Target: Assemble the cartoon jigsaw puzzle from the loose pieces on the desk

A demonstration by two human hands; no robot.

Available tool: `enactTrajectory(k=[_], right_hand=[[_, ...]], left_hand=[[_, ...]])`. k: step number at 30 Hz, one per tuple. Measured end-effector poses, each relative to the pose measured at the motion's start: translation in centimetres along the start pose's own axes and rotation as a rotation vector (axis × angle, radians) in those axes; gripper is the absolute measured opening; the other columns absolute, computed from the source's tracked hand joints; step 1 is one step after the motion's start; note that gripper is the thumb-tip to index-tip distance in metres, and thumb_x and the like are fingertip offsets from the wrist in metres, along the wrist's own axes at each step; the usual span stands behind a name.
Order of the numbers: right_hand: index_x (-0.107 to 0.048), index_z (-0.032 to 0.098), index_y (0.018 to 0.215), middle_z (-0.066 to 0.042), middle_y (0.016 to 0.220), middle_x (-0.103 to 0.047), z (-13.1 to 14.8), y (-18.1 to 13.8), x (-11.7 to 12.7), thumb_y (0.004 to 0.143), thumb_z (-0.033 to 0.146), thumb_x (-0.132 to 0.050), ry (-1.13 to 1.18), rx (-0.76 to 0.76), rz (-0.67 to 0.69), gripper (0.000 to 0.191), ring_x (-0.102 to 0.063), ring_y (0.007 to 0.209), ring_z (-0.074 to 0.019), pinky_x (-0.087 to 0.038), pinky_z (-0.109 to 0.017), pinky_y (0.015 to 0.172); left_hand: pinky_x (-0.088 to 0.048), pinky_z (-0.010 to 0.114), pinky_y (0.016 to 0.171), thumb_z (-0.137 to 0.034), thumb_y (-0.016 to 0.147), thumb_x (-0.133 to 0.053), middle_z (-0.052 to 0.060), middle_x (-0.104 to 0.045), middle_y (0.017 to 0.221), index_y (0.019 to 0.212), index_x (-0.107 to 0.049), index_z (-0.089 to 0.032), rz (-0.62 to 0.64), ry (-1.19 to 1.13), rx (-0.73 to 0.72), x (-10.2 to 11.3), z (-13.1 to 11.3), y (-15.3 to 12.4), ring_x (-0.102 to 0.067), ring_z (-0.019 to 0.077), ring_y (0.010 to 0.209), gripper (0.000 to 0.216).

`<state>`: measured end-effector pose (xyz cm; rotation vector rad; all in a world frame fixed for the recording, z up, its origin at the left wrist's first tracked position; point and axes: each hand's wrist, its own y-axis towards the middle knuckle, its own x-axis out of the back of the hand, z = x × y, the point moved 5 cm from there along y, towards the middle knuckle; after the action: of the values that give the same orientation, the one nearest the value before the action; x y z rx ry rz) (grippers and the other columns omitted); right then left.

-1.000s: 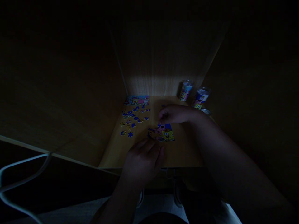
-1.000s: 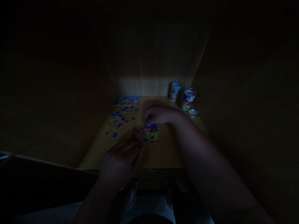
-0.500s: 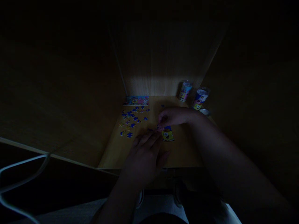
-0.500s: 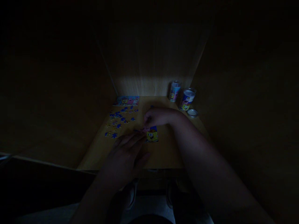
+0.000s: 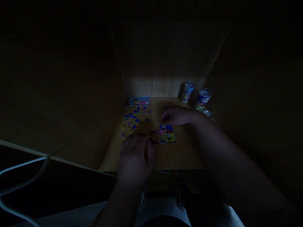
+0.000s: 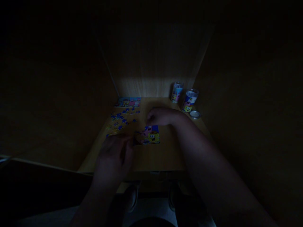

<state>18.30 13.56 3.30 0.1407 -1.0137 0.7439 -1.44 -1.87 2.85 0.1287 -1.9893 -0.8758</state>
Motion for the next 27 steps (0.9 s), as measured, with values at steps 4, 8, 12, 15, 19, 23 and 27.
enactTrajectory(k=[4,8,12,15,19,23,27], right_hand=[[-0.081,0.018,0.092,-0.001,0.082,-0.076,-0.2,-0.1,0.8,0.101,0.038,-0.064,-0.145,-0.103,-0.122,0.028,-0.065,0.073,-0.0172,-0.041,-0.029,0.065],[-0.082,0.018,0.095,-0.006,0.090,-0.080,-0.6,0.0,1.7,0.105,0.038,-0.059,-0.274,-0.160,-0.272,0.031,-0.068,0.077,-0.0189,-0.042,-0.031,0.069],[-0.083,0.021,0.101,-0.009,0.099,-0.083,-0.8,-0.1,2.2,0.108,0.041,-0.056,-0.332,-0.195,-0.370,0.035,-0.073,0.087,-0.0219,-0.045,-0.031,0.075],[-0.084,0.021,0.103,-0.011,0.100,-0.083,-0.9,-0.1,2.2,0.109,0.042,-0.053,-0.348,-0.205,-0.397,0.037,-0.075,0.090,-0.0234,-0.046,-0.032,0.078],[-0.083,0.021,0.106,-0.011,0.105,-0.083,-1.0,-0.1,2.3,0.109,0.040,-0.053,-0.371,-0.213,-0.413,0.036,-0.076,0.093,-0.0245,-0.048,-0.032,0.079],[-0.083,0.021,0.105,-0.012,0.104,-0.083,-1.2,0.0,2.3,0.110,0.043,-0.052,-0.381,-0.224,-0.416,0.038,-0.076,0.092,-0.0253,-0.047,-0.032,0.077],[-0.082,0.021,0.101,-0.010,0.101,-0.084,-1.4,0.0,2.2,0.109,0.044,-0.053,-0.348,-0.210,-0.429,0.038,-0.075,0.089,-0.0233,-0.046,-0.032,0.074]], left_hand=[[-0.056,0.047,0.085,-0.020,0.102,-0.054,0.010,-0.075,0.098,0.106,-0.068,-0.020,-0.009,0.142,0.009,0.9,1.6,-0.1,-0.070,0.0315,0.093,0.014],[-0.056,0.044,0.078,-0.019,0.100,-0.055,0.009,-0.075,0.091,0.101,-0.067,-0.020,0.003,0.168,-0.026,1.1,2.1,-0.3,-0.070,0.0295,0.085,0.012],[-0.054,0.038,0.069,-0.014,0.099,-0.055,0.003,-0.074,0.083,0.104,-0.068,-0.020,0.102,-0.009,-0.286,1.0,-0.9,-1.2,-0.070,0.0226,0.073,0.015],[-0.050,0.037,0.059,-0.014,0.097,-0.057,0.000,-0.069,0.073,0.099,-0.067,-0.021,0.172,-0.103,-0.384,1.2,-4.0,-1.9,-0.065,0.0204,0.064,0.012],[-0.051,0.036,0.058,-0.011,0.092,-0.058,-0.001,-0.068,0.071,0.099,-0.067,-0.020,0.167,-0.149,-0.417,1.9,-6.8,-2.1,-0.063,0.0189,0.061,0.014],[-0.050,0.035,0.056,-0.011,0.091,-0.059,-0.002,-0.065,0.069,0.099,-0.066,-0.020,0.188,-0.166,-0.407,2.2,-7.1,-2.0,-0.061,0.0176,0.059,0.014],[-0.052,0.037,0.057,-0.011,0.090,-0.062,-0.002,-0.067,0.072,0.099,-0.067,-0.020,0.211,-0.141,-0.370,2.0,-6.1,-1.9,-0.063,0.0188,0.062,0.014]])
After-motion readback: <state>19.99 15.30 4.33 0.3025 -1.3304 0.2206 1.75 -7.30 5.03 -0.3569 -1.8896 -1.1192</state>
